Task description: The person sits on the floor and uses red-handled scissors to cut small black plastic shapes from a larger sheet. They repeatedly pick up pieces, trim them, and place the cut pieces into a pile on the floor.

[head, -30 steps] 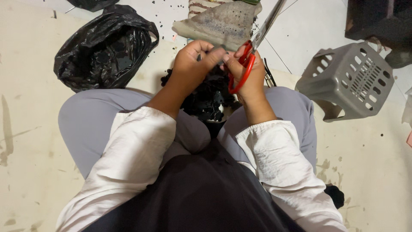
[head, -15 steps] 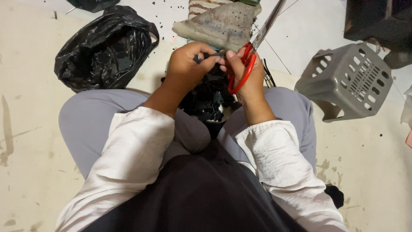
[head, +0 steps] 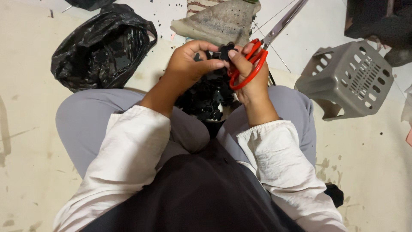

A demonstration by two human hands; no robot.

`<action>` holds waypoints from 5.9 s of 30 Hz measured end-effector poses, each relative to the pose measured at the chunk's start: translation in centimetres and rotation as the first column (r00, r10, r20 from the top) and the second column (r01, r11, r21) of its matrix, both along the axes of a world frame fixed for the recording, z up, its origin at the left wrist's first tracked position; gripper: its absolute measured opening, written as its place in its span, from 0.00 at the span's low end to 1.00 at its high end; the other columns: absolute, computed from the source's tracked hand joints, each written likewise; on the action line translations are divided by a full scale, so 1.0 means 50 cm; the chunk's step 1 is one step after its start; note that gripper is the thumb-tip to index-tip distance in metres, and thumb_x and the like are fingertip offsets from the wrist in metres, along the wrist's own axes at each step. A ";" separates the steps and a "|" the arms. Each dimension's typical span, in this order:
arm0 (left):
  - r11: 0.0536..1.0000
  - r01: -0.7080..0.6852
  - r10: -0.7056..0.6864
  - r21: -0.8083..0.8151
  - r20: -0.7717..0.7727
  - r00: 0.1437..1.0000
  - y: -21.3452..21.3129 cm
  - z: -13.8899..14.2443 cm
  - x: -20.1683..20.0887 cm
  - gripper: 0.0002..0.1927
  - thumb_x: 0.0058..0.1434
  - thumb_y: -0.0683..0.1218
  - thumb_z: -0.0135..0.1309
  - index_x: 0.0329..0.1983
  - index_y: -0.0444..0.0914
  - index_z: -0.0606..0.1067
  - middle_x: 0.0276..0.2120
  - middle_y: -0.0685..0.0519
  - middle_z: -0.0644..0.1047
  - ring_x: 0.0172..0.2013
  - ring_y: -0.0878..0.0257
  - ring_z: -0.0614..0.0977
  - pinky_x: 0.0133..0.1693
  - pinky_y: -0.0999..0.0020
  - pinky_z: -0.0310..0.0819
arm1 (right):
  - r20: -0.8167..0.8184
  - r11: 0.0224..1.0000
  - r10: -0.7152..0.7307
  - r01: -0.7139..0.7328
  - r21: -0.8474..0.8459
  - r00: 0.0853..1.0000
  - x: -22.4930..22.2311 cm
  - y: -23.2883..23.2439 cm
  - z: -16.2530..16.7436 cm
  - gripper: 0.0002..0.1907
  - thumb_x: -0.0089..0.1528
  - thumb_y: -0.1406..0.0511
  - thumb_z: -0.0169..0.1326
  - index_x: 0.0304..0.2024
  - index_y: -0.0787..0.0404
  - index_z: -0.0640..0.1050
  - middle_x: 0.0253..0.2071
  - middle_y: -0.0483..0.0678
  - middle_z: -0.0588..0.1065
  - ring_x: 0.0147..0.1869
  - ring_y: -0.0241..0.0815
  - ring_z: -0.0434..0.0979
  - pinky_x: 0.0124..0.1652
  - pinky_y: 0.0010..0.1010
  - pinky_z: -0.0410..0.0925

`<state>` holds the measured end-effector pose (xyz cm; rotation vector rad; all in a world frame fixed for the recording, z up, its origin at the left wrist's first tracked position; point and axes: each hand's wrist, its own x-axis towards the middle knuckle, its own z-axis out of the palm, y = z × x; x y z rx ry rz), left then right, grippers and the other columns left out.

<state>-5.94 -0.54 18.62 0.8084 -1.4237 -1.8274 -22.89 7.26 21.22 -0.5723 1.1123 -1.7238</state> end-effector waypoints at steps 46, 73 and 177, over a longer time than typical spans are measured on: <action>0.978 -0.017 0.070 0.207 -0.253 0.965 0.005 0.034 0.016 0.08 0.64 0.42 0.60 0.44 0.36 0.77 0.30 0.57 0.79 0.23 0.74 0.72 0.25 0.78 0.64 | -0.447 0.983 0.157 -0.094 0.160 0.881 -0.029 0.025 0.017 0.15 0.65 0.68 0.64 0.43 0.59 0.69 0.38 0.47 0.74 0.34 0.37 0.70 0.31 0.27 0.62; 0.929 0.227 -0.136 0.292 -0.301 0.944 -0.012 0.076 0.065 0.11 0.66 0.39 0.55 0.52 0.38 0.76 0.27 0.62 0.73 0.21 0.75 0.66 0.24 0.78 0.59 | -0.999 0.972 0.044 -0.234 0.037 0.026 -0.063 0.056 0.088 0.35 0.47 0.57 0.81 0.42 0.66 0.72 0.42 0.49 0.71 0.39 0.42 0.69 0.39 0.31 0.67; 0.931 -0.154 0.061 -0.332 -0.275 0.959 0.052 0.051 -0.005 0.23 0.64 0.32 0.61 0.60 0.36 0.68 0.50 0.50 0.75 0.47 0.65 0.80 0.51 0.70 0.79 | -0.149 0.999 -0.008 0.000 -0.050 0.989 -0.011 0.021 0.032 0.15 0.61 0.76 0.63 0.41 0.59 0.69 0.40 0.49 0.78 0.39 0.37 0.77 0.41 0.26 0.72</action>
